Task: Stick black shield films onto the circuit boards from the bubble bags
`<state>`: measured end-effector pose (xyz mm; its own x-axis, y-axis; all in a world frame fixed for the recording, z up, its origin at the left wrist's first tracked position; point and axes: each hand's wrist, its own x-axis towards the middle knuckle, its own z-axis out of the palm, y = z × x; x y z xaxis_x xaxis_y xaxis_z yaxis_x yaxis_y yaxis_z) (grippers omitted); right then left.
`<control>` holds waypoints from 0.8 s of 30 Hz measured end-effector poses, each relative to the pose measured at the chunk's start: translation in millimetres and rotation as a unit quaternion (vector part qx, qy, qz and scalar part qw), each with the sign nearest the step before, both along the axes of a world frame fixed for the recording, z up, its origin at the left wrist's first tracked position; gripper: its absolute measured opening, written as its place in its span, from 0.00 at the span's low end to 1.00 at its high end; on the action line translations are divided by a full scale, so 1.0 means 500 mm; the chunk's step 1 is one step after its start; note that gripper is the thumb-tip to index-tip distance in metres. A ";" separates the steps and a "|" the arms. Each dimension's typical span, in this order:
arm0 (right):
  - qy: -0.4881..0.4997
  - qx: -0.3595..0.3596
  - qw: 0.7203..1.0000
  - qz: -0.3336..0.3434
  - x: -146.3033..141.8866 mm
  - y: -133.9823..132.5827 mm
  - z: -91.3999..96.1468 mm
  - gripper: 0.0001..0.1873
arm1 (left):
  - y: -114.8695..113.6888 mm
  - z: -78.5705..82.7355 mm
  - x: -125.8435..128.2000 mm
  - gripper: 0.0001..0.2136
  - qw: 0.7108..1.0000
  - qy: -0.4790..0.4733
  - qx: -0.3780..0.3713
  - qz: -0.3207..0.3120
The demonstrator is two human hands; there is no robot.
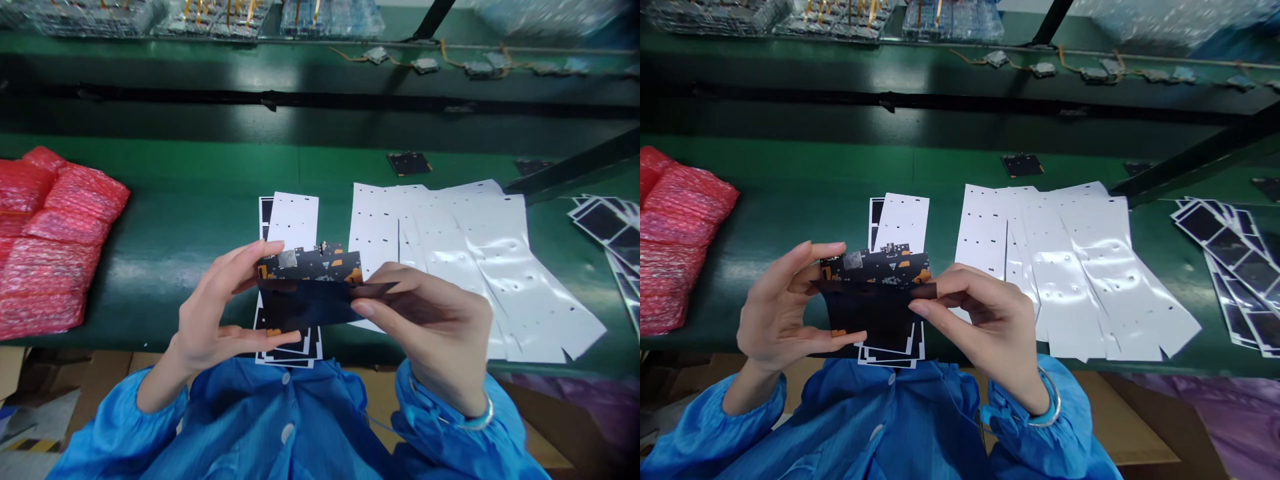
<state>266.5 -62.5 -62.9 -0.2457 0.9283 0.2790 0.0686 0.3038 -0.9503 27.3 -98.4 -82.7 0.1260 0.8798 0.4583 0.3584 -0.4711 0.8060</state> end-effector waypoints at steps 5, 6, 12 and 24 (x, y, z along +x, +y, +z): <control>0.008 0.004 1.000 0.006 0.000 -0.001 -0.001 0.12 | -0.001 -0.003 -0.002 0.46 1.000 -0.004 -0.002 -0.001; 0.009 0.006 1.000 0.006 0.000 -0.001 -0.002 0.12 | -0.001 -0.003 -0.001 0.45 1.000 -0.003 -0.004 0.000; -0.005 0.015 1.000 -0.001 0.001 -0.004 0.001 0.11 | -0.002 -0.002 -0.003 0.45 1.000 0.016 -0.001 0.008; -0.383 0.272 0.882 -0.042 0.046 0.005 -0.067 0.21 | -0.001 -0.007 0.042 0.08 0.953 0.280 0.074 -0.090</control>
<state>289.4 -60.1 -96.3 -0.4917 0.7326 0.4706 0.6707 0.6633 -0.3320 48.3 -99.0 -86.2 0.5292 0.7522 0.3927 0.6154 -0.6588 0.4326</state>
